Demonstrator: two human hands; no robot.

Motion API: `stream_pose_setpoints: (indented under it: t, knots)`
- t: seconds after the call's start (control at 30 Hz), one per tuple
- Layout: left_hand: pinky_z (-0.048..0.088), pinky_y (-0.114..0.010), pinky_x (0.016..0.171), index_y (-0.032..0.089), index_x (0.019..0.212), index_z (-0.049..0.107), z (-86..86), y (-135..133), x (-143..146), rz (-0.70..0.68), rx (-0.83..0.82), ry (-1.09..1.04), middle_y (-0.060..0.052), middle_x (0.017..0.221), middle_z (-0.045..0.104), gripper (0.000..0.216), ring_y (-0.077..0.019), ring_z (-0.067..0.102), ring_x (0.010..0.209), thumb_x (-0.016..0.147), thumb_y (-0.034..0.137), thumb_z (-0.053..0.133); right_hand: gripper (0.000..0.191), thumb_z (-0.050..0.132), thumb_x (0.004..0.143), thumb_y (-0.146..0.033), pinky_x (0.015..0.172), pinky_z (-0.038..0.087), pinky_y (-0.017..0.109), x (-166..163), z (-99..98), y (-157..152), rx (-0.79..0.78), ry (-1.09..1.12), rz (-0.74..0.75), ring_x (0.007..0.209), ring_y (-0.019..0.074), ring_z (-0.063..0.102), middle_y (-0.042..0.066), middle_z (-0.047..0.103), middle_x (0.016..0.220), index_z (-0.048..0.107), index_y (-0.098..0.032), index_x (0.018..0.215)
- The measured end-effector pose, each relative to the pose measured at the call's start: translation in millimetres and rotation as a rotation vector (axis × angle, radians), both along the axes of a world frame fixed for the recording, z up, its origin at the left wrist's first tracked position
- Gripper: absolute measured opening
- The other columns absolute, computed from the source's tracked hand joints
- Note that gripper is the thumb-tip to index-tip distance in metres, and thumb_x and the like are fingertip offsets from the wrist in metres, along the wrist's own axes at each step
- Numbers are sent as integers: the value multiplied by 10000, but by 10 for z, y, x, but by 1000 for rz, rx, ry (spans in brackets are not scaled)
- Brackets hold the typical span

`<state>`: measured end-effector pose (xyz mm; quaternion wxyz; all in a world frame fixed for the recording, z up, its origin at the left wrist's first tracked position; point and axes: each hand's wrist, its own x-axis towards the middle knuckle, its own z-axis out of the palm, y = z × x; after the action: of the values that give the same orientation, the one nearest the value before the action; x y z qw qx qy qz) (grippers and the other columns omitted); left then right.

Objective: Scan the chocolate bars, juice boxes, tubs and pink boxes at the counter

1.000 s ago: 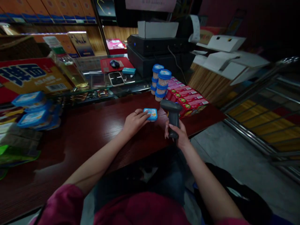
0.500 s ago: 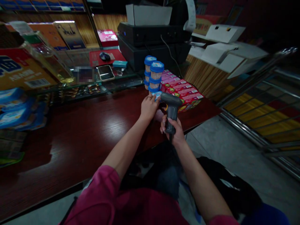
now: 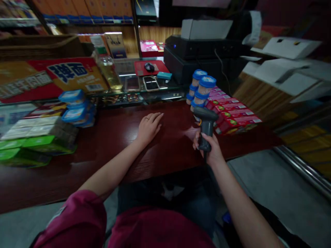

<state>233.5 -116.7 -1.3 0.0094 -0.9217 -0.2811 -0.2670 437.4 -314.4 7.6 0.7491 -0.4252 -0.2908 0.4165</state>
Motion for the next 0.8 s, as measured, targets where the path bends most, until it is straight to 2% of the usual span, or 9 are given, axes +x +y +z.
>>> stream_pose_setpoints:
  t: [0.1, 0.2, 0.3, 0.4, 0.47, 0.53, 0.63, 0.73, 0.8]
  knots:
    - [398, -500, 1242, 243, 1558, 557, 45, 248, -825, 181, 38, -47, -105, 1567, 604, 544, -317, 542, 1454, 1014, 228, 554, 209, 790, 798, -330, 446, 528, 266, -266, 33, 383, -30, 1, 131, 506, 106, 564, -7, 638, 805, 638, -210, 878]
    - [283, -541, 1316, 198, 1615, 478, 102, 434, -1486, 429, 61, -164, -140, 1656, 501, 630, -348, 423, 1562, 993, 225, 577, 219, 797, 797, -337, 438, 533, 261, -634, 65, 858, -45, 17, 312, 497, 105, 562, -1, 644, 791, 646, -195, 867]
    - [196, -577, 1347, 105, 1648, 377, 128, 570, -1873, 659, 67, -328, -214, 1732, 342, 765, -393, 276, 1632, 951, 250, 655, 265, 815, 783, -361, 429, 536, 261, -1028, 92, 1307, -41, 37, 486, 473, 107, 552, -1, 650, 765, 657, -186, 903]
    - [171, -619, 1345, 34, 1602, 392, 105, 681, -2029, 775, 49, -425, -285, 1744, 249, 796, -433, 205, 1642, 900, 226, 716, 319, 836, 767, -370, 424, 539, 256, -1344, 76, 1635, -43, 46, 593, 473, 111, 563, 9, 677, 780, 655, -180, 948]
    - [184, -637, 1337, 73, 1512, 508, 77, 742, -2080, 781, 31, -465, -269, 1729, 293, 648, -426, 234, 1631, 899, 171, 692, 321, 844, 762, -365, 423, 543, 256, -1466, 37, 1757, -53, 42, 632, 476, 112, 570, 16, 688, 790, 648, -178, 933]
    - [204, -642, 1332, 158, 1374, 631, 61, 788, -2134, 760, 23, -509, -209, 1689, 397, 460, -401, 273, 1616, 914, 139, 654, 302, 840, 772, -363, 422, 546, 260, -1508, -5, 1799, -64, 32, 661, 482, 115, 578, 23, 692, 797, 649, -174, 912]
    - [229, -626, 1329, 244, 1210, 720, 83, 819, -2209, 706, 20, -600, -132, 1586, 543, 284, -371, 325, 1587, 949, 172, 635, 272, 820, 793, -372, 414, 538, 261, -1465, -31, 1759, -77, 26, 701, 485, 114, 575, 29, 687, 809, 663, -166, 875]
    - [245, -563, 1342, 267, 1200, 731, 127, 824, -2192, 557, -9, -765, -90, 1562, 560, 238, -332, 394, 1554, 974, 257, 659, 271, 808, 786, -391, 406, 529, 261, -1403, 1, 1687, -81, 48, 694, 474, 107, 551, 23, 671, 798, 671, -168, 860]
    - [302, -521, 1328, 274, 1223, 714, 126, 825, -2102, 401, -111, -922, -73, 1534, 580, 253, -302, 459, 1519, 983, 349, 685, 271, 802, 783, -391, 408, 528, 261, -1386, 37, 1656, -84, 68, 676, 475, 108, 543, 17, 666, 797, 673, -178, 889]
